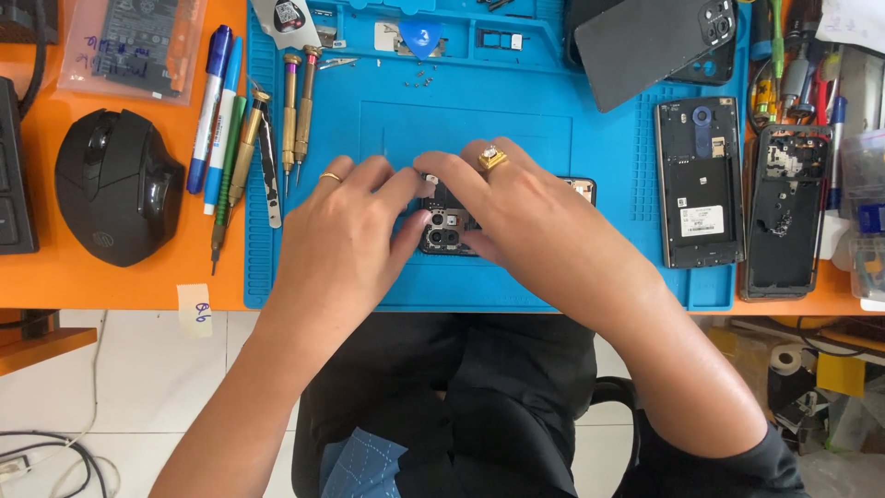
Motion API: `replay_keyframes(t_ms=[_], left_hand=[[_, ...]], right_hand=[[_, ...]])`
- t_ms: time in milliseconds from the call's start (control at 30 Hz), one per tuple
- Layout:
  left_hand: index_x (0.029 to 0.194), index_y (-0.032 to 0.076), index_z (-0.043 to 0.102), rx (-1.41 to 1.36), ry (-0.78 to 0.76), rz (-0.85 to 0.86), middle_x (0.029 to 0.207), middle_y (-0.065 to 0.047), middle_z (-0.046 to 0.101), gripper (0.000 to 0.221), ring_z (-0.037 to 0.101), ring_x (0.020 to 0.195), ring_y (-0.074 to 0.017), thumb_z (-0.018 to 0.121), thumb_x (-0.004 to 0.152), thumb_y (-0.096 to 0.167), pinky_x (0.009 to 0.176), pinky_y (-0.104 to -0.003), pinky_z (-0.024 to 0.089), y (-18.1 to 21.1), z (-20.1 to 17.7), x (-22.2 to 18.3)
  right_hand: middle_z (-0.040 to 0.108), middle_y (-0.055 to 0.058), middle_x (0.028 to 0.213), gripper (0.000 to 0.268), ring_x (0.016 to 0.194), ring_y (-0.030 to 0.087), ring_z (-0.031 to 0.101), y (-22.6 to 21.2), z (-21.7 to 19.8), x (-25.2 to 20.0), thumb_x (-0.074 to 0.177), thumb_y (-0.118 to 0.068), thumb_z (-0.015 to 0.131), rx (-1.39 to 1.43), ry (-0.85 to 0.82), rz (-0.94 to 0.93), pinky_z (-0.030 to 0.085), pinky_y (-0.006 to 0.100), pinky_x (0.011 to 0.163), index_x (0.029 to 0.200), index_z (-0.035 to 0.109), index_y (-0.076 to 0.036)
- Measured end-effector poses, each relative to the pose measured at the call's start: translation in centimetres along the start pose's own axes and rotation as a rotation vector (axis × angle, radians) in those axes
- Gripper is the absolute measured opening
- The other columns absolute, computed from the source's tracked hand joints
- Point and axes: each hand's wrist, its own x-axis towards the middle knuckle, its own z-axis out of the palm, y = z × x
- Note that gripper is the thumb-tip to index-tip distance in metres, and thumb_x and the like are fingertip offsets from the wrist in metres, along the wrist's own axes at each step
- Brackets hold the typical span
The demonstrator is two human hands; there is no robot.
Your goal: The technician is assembling a mobile phone by connecting internal ribbon cables and using a precision screwdriver to secure the motherboard.
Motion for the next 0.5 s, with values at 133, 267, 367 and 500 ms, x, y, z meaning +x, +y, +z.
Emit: replay_keyframes(t_ms=[133, 267, 367, 500], left_hand=[[0.119, 0.015, 0.071, -0.011, -0.041, -0.052, 0.102, -0.007, 0.070, 0.024, 0.060, 0.099, -0.0361, 0.077, 0.099, 0.025, 0.053, -0.048, 0.055, 0.0, -0.1, 0.5], [0.115, 0.015, 0.071, -0.001, -0.040, -0.038, 0.098, -0.005, 0.069, 0.021, 0.061, 0.098, -0.0357, 0.078, 0.100, 0.027, 0.048, -0.046, 0.054, -0.1, -0.1, 0.5], [0.114, 0.016, 0.072, 0.015, -0.029, -0.021, 0.100, -0.006, 0.070, 0.019, 0.061, 0.101, -0.0367, 0.078, 0.099, 0.026, 0.052, -0.046, 0.055, 0.0, 0.1, 0.2], [0.121, 0.014, 0.071, -0.051, 0.040, -0.019, 0.108, -0.007, 0.069, 0.021, 0.062, 0.104, -0.0364, 0.075, 0.101, 0.023, 0.061, -0.046, 0.057, 0.1, 0.5, -0.2]], right_hand=[[0.053, 0.012, 0.132, 0.070, 0.124, 0.032, 0.057, -0.2, -0.7, 0.2, 0.090, -0.018, 0.081, 0.075, -0.026, 0.013, 0.056, 0.052, 0.045, 0.150, 0.046, -0.011], [0.057, 0.014, 0.128, 0.074, 0.111, 0.034, 0.057, 0.8, 1.4, 0.1, 0.085, -0.024, 0.086, -0.016, 0.079, 0.001, 0.055, 0.052, 0.071, 0.147, 0.051, -0.006], [0.054, 0.011, 0.120, 0.071, 0.101, 0.030, 0.054, 1.5, 2.1, 0.3, 0.082, -0.038, 0.088, -0.219, 0.079, 0.036, 0.055, 0.046, 0.050, 0.139, 0.060, -0.008], [0.053, 0.019, 0.121, 0.078, 0.112, 0.041, 0.051, 3.4, 2.3, 1.4, 0.077, -0.028, 0.095, 0.076, -0.011, 0.029, 0.047, 0.054, 0.090, 0.143, 0.057, -0.012]])
